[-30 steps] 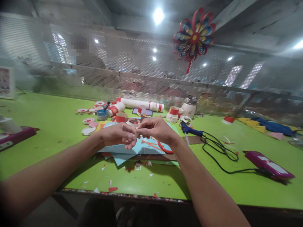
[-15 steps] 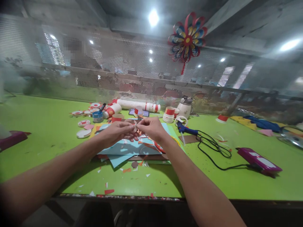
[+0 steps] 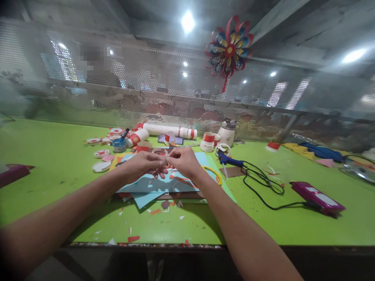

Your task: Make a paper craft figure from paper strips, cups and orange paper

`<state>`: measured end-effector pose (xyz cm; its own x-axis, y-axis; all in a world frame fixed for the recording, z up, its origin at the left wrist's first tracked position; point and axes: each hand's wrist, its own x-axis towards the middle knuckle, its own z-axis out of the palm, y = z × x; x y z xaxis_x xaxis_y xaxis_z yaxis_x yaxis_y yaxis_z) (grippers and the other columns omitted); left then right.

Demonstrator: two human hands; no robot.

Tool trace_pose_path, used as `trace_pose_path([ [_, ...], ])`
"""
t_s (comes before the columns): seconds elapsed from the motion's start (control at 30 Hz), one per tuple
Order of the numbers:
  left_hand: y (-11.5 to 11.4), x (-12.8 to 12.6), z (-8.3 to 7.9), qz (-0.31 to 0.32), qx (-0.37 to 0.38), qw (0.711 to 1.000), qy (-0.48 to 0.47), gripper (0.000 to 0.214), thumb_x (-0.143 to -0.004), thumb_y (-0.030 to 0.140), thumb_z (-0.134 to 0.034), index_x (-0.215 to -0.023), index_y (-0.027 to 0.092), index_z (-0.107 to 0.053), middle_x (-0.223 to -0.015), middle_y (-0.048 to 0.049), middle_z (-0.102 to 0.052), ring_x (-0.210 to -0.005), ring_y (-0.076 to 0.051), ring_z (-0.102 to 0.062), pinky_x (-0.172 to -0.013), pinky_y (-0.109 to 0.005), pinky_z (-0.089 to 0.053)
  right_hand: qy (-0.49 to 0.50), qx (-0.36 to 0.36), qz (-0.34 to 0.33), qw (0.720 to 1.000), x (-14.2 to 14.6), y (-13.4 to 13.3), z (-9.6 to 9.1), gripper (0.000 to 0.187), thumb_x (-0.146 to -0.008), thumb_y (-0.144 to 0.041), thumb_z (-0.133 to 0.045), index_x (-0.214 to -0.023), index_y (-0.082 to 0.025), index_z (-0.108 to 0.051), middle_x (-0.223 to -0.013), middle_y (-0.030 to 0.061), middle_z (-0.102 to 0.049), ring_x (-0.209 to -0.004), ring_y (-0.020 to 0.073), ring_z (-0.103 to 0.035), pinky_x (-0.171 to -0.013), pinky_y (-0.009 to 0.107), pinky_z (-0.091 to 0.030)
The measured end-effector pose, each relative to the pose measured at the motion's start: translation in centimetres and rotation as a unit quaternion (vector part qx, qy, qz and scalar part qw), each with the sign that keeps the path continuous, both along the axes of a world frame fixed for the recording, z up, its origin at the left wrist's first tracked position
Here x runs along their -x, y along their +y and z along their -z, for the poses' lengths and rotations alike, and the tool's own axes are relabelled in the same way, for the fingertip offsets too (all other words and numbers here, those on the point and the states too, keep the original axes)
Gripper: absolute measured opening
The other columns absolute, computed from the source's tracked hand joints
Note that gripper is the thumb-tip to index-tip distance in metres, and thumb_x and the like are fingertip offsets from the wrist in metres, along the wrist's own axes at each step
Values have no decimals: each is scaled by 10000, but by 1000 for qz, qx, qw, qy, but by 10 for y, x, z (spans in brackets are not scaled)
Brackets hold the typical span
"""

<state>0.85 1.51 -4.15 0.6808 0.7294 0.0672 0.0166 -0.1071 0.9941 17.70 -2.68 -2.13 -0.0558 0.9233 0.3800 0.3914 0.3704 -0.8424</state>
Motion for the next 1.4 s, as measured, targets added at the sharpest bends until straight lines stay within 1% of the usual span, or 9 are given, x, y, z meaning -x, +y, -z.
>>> trace_pose_path([
  [0.2,-5,-2,-3,-5,-24,1000,8,243,-715,317,-712,-758,81,-671,-703,-93,-705,-610,-155,-664,-549,-247,-467,-118,-53,-14,991,-5,-2,-2,94,-691,-146,-607,-612,-121,-650,-521,-24,-533,-501,81,-430,-479,215,-323],
  [0.33,-6,-4,-2,-20,-36,999,-1,257,-697,319,-724,-752,74,-670,-673,-85,-698,-587,-153,-657,-528,-243,-475,-146,-81,-16,986,-5,-1,0,109,-727,-126,-593,-633,-122,-648,-522,-27,-533,-495,78,-419,-492,212,-327],
  [0.53,-3,-6,3,-31,-49,998,-13,266,-702,329,-711,-788,79,-681,-698,-95,-706,-582,-162,-660,-515,-247,-484,-205,-181,5,962,-3,-3,4,140,-767,-113,-577,-643,-130,-641,-593,5,-588,-550,99,-477,-534,223,-344],
  [0.7,-6,-5,0,-35,-35,999,-22,310,-678,353,-725,-821,79,-696,-663,-85,-700,-567,-149,-647,-531,-248,-487,-225,-230,8,947,-4,-4,5,143,-781,-100,-563,-661,-133,-632,-601,2,-567,-548,98,-452,-536,225,-330],
  [0.87,-8,-6,-2,-38,6,999,-36,302,-649,336,-747,-792,73,-701,-636,-82,-696,-566,-142,-641,-565,-253,-490,-231,-221,5,947,-4,-1,7,149,-784,-104,-556,-648,-144,-602,-603,-5,-553,-545,99,-446,-531,224,-320],
  [1.0,-8,-7,0,-41,12,998,-35,291,-636,330,-753,-756,69,-703,-604,-81,-688,-541,-134,-626,-571,-259,-488,-234,-210,12,949,-3,-1,10,179,-794,-115,-543,-622,-155,-570,-598,-8,-541,-550,101,-435,-528,225,-307],
  [1.17,-10,-8,0,-54,11,998,-41,359,-604,376,-774,-768,64,-708,-622,-83,-691,-555,-135,-625,-593,-270,-496,-213,-198,21,957,-1,-1,10,178,-783,-122,-548,-610,-156,-568,-583,-12,-537,-535,99,-419,-525,227,-306],
  [1.3,-9,-8,2,-56,5,998,-42,376,-608,399,-775,-767,67,-699,-624,-78,-688,-562,-141,-635,-569,-260,-495,-197,-182,20,963,-1,-1,11,158,-787,-140,-545,-638,-149,-598,-589,-6,-565,-543,100,-451,-530,222,-332],
  [1.4,-7,-8,4,-58,1,998,-39,353,-624,400,-770,-748,80,-687,-630,-70,-684,-545,-141,-640,-514,-236,-478,-188,-164,17,968,-2,-1,11,151,-790,-156,-545,-662,-139,-623,-602,0,-588,-553,100,-484,-537,217,-359],
])
